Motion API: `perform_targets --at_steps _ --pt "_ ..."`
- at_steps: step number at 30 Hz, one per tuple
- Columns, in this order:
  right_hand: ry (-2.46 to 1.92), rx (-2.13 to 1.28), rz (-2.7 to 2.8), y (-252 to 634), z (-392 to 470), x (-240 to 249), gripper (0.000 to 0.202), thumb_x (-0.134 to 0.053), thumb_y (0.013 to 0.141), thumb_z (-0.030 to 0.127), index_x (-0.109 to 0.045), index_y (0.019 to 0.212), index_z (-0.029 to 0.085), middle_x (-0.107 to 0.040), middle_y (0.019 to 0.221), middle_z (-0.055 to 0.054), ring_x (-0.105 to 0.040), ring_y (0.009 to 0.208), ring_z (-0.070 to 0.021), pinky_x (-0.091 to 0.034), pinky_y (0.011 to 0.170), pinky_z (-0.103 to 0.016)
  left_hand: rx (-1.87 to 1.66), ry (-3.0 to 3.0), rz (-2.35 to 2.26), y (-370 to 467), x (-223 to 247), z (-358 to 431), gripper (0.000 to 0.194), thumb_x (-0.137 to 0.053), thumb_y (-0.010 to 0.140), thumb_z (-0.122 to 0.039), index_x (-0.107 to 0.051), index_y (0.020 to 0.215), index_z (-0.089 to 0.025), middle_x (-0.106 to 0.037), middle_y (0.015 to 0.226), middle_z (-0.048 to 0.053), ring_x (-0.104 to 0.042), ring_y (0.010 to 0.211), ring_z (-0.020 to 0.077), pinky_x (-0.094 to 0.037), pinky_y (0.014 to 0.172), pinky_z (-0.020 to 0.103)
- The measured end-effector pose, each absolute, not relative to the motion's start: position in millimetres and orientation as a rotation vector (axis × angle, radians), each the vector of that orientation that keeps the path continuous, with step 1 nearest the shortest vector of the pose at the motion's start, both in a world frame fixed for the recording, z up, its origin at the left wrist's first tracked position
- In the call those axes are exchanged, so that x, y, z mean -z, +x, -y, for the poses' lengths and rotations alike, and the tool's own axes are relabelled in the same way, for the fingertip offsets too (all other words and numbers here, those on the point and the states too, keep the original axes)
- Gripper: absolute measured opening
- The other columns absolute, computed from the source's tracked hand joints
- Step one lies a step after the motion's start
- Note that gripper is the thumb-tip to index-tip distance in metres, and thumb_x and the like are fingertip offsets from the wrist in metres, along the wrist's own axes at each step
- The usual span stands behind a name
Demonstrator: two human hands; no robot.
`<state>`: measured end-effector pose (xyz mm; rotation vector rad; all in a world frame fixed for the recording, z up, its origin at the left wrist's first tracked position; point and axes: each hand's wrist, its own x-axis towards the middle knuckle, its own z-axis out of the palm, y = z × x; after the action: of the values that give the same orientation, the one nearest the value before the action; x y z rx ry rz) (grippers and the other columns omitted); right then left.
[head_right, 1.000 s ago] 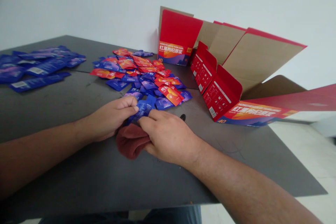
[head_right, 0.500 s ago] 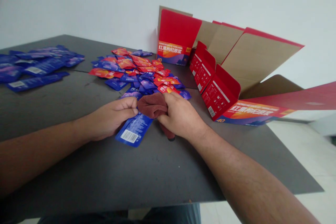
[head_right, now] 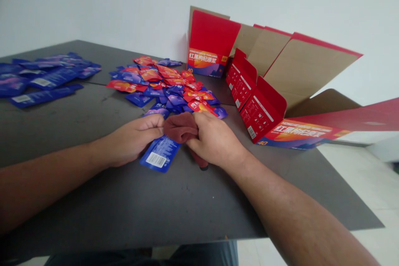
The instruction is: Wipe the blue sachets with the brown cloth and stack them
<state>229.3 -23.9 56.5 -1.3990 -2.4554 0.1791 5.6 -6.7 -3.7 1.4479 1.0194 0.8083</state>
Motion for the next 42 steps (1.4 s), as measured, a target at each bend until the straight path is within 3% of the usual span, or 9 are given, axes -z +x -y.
perform_targets --at_steps 3,12,16,20,25,27,31,38,42 --pt "-1.290 -0.133 2.572 221.9 35.3 -51.7 0.017 -0.064 0.080 0.022 -0.061 0.097 0.018 -0.065 0.096 -0.007 -0.060 0.089 -0.0210 -0.047 0.077 -0.032 -0.865 1.401 -1.068 6.7 3.1 4.9 0.019 -0.059 0.087 -0.031 -0.046 0.078 -0.021 -0.045 0.067 -0.003 -0.042 0.057 0.0121 -0.028 0.050 0.025" --pt "-1.019 -0.224 2.812 215.5 48.3 -53.4 0.025 -0.064 0.083 0.022 -0.063 0.108 0.020 -0.065 0.105 -0.006 -0.061 0.097 -0.0218 -0.048 0.082 -0.032 -0.902 1.439 -1.095 6.8 -0.9 4.5 0.018 -0.058 0.087 -0.030 -0.048 0.076 -0.020 -0.045 0.070 -0.003 -0.042 0.061 0.0113 -0.034 0.053 0.025" --pt "-1.276 -0.127 2.531 228.2 28.9 -52.6 0.022 -0.063 0.082 0.022 -0.065 0.104 0.018 -0.068 0.100 -0.008 -0.062 0.094 -0.0232 -0.049 0.080 -0.034 -0.834 1.327 -1.022 5.2 2.1 5.3 0.016 -0.061 0.086 -0.028 -0.048 0.080 -0.021 -0.045 0.066 -0.004 -0.043 0.056 0.0109 -0.033 0.049 0.023" --pt "-1.373 -0.230 2.149 243.6 4.9 -49.6 0.037 -0.061 0.087 0.025 -0.067 0.124 0.023 -0.073 0.107 -0.006 -0.066 0.098 -0.0235 -0.050 0.085 -0.036 -0.789 1.226 -0.928 8.6 0.4 7.6 0.018 -0.061 0.090 -0.031 -0.047 0.082 -0.021 -0.045 0.063 -0.005 -0.040 0.049 0.0091 -0.034 0.046 0.021" --pt "-1.202 -0.679 1.632 248.9 -8.6 -43.9 0.034 -0.068 0.086 0.043 -0.066 0.112 0.020 -0.074 0.107 -0.007 -0.069 0.095 -0.0231 -0.055 0.086 -0.039 -0.861 0.951 -0.849 15.5 -19.2 11.5 0.007 -0.053 0.090 -0.017 -0.048 0.086 -0.019 -0.057 0.073 0.000 -0.059 0.060 0.0131 -0.054 0.057 0.027" --pt "-1.093 -0.836 1.517 247.0 -6.3 -43.0 0.037 -0.070 0.085 0.048 -0.064 0.110 0.022 -0.073 0.110 -0.006 -0.069 0.096 -0.0226 -0.055 0.087 -0.039 -0.822 0.857 -0.858 12.6 -26.2 11.0 0.001 -0.051 0.093 -0.021 -0.050 0.092 -0.021 -0.058 0.073 0.000 -0.062 0.060 0.0174 -0.056 0.052 0.032" --pt "-0.989 -1.006 1.601 243.3 5.4 -43.6 0.042 -0.075 0.082 0.055 -0.065 0.105 0.022 -0.073 0.104 -0.005 -0.068 0.093 -0.0218 -0.056 0.086 -0.038 -0.615 0.707 -0.666 -0.4 -27.0 6.5 0.017 -0.051 0.094 -0.037 -0.054 0.090 -0.021 -0.048 0.060 -0.002 -0.049 0.044 0.0140 -0.044 0.036 0.023" --pt "-0.791 -1.173 1.975 235.7 23.6 -49.5 0.035 -0.077 0.084 0.048 -0.069 0.102 0.018 -0.069 0.092 -0.002 -0.063 0.081 -0.0161 -0.054 0.074 -0.028 -0.200 0.594 -0.497 -7.5 -17.9 4.6 0.029 -0.050 0.093 -0.040 -0.060 0.081 -0.016 -0.050 0.056 0.002 -0.044 0.039 0.0121 -0.037 0.030 0.019" --pt "-0.784 -1.256 1.943 232.4 29.9 -53.5 0.035 -0.078 0.083 0.047 -0.069 0.101 0.018 -0.070 0.092 -0.002 -0.065 0.082 -0.0167 -0.054 0.074 -0.028 -0.242 0.663 -0.583 -4.3 -17.9 7.9 0.036 -0.054 0.091 -0.047 -0.062 0.083 -0.013 -0.058 0.063 0.006 -0.050 0.043 0.0137 -0.039 0.031 0.021"
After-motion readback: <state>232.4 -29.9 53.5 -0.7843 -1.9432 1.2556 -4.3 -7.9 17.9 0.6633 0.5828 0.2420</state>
